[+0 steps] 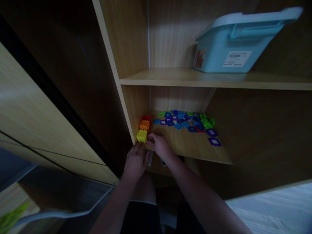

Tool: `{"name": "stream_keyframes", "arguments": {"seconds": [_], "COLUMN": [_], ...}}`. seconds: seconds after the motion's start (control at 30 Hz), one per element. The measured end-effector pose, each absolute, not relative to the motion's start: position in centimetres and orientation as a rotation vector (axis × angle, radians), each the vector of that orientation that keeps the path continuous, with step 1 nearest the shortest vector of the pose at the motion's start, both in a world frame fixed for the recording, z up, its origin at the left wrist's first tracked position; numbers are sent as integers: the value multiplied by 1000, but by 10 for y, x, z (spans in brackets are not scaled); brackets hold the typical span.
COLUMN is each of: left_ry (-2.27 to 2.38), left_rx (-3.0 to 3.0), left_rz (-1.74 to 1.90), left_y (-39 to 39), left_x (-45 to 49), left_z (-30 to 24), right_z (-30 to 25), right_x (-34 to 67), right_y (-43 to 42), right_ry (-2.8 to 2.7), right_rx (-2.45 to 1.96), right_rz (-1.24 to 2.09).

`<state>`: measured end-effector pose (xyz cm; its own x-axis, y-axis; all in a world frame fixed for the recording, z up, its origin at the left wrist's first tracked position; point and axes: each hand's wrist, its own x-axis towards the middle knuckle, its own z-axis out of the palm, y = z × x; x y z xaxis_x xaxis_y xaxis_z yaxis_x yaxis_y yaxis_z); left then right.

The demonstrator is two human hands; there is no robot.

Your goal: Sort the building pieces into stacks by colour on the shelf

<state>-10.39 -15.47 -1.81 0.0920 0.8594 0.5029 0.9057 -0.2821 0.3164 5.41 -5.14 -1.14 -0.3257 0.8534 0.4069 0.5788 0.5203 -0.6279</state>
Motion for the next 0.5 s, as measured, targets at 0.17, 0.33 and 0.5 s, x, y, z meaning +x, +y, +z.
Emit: {"name": "stream_keyframes", "arguments": {"seconds": [0.17, 0.33, 0.5], "left_ry": [-1840, -1864, -1883], "left_rx": [-2224, -2203, -2189], "left_rz": [-894, -757, -675], "left_y": [-155, -156, -157], "left_x": [-101, -98, -96], "left_z": [-20, -18, -16], "right_z": [-11, -10, -8], "right_x": [54, 52, 53], "right_y": [-52, -53, -55], "right_ry": [-2045, -2064, -2075], "right_rx": [-1167, -1212, -1219], "right_rz": [470, 457, 431]}}
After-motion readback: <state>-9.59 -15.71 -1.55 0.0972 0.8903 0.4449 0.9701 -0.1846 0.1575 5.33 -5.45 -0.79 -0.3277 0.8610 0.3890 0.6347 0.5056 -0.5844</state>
